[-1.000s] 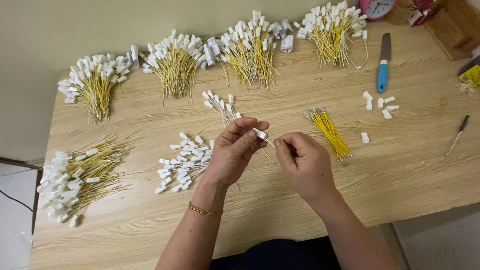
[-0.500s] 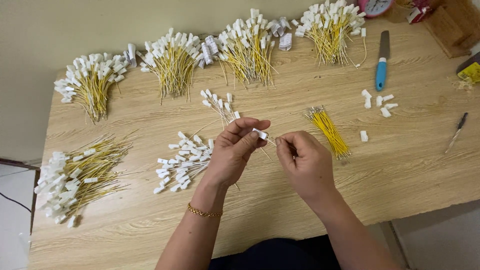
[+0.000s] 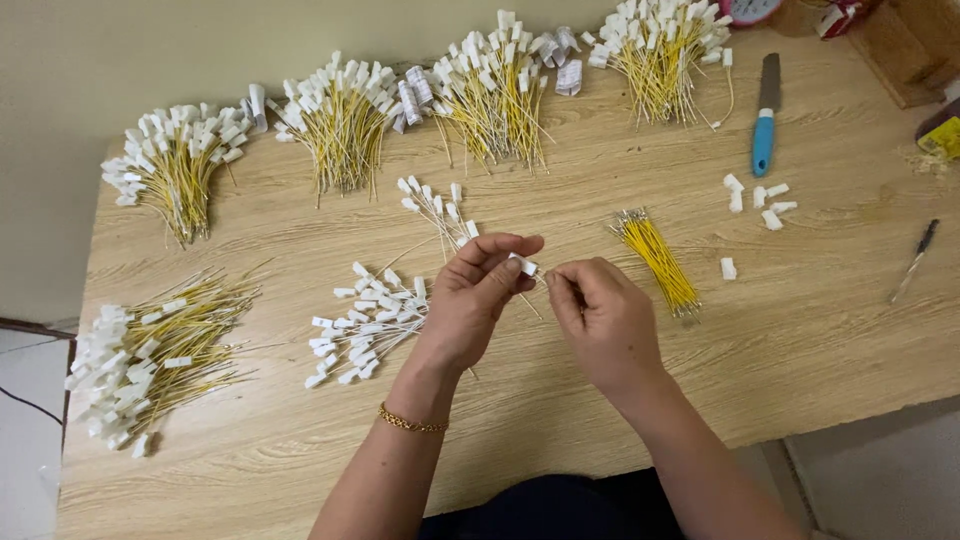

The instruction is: Assembling small wire components by attaching plastic connectors to the ends of yellow wires

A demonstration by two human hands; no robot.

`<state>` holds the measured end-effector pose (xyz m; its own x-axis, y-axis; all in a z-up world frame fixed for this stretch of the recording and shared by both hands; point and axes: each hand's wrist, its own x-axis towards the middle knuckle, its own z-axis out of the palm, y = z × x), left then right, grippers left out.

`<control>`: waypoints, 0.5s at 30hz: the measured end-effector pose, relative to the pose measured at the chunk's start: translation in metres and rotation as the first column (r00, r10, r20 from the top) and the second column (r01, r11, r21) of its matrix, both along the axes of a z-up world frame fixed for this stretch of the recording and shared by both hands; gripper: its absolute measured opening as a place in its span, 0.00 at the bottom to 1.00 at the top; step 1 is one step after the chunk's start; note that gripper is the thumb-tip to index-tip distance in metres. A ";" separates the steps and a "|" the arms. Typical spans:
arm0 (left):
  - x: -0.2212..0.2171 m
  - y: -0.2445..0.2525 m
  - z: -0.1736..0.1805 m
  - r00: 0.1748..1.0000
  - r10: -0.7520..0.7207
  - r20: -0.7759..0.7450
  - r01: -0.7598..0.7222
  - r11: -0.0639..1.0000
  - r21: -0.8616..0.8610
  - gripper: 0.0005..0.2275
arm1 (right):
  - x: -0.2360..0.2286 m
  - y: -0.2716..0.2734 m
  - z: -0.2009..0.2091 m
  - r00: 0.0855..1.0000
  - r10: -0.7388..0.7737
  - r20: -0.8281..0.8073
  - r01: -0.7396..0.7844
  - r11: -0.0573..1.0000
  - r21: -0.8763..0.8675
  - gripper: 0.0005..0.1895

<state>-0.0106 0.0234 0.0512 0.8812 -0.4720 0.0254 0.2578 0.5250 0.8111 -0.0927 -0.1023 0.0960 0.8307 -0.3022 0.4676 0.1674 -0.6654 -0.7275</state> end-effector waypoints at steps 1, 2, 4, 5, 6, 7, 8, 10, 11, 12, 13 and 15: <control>0.001 0.000 -0.002 1.000 0.000 0.000 0.000 1.000 -0.001 0.10 | 0.001 -0.001 -0.003 1.000 0.000 0.000 0.000 1.000 -0.001 0.04; 0.002 -0.001 -0.004 1.000 0.009 -0.009 -0.009 1.000 0.008 0.10 | 0.002 -0.003 -0.006 1.000 0.029 0.005 -0.029 1.000 0.002 0.04; 0.003 -0.001 -0.006 1.000 0.018 -0.017 -0.018 1.000 0.018 0.11 | 0.003 -0.004 -0.010 0.998 0.059 0.009 -0.059 0.998 0.005 0.03; 0.002 -0.002 -0.006 1.000 0.016 -0.027 -0.016 1.000 0.010 0.11 | 0.002 -0.004 -0.012 0.999 0.039 -0.003 -0.039 0.999 0.030 0.04; 0.001 -0.002 -0.005 0.999 0.015 -0.036 -0.015 1.000 0.002 0.12 | 0.000 -0.003 -0.014 1.000 0.019 -0.015 -0.018 0.998 0.055 0.04; 0.001 -0.002 -0.004 0.999 0.012 -0.037 -0.012 1.000 0.001 0.12 | 0.000 -0.003 -0.015 1.000 0.016 -0.016 -0.015 0.998 0.054 0.04; 0.000 -0.003 -0.003 0.998 0.024 -0.059 -0.024 1.000 -0.001 0.13 | 0.000 -0.003 -0.016 1.000 0.007 -0.026 -0.006 0.998 0.058 0.04; 0.000 -0.007 -0.003 0.996 0.031 -0.080 -0.031 0.999 -0.005 0.13 | 0.001 -0.005 -0.016 0.999 -0.006 -0.035 0.009 0.998 0.061 0.04; 0.000 -0.009 -0.006 0.989 0.039 -0.145 -0.040 0.999 -0.005 0.11 | 0.001 -0.006 -0.015 1.000 0.004 -0.004 -0.004 0.999 0.031 0.02; 0.000 -0.011 -0.008 0.977 0.047 -0.208 -0.049 0.999 -0.004 0.10 | 0.002 -0.007 -0.014 1.000 0.016 0.026 -0.016 1.000 0.002 0.02; 0.000 -0.012 -0.009 0.977 0.045 -0.208 -0.047 0.999 -0.004 0.10 | 0.003 -0.009 -0.015 1.000 0.014 0.027 -0.014 1.000 0.002 0.02; 0.000 -0.015 -0.013 0.968 0.057 -0.243 -0.057 0.998 0.007 0.10 | 0.004 -0.012 -0.017 0.998 0.000 0.065 0.008 0.992 -0.124 0.04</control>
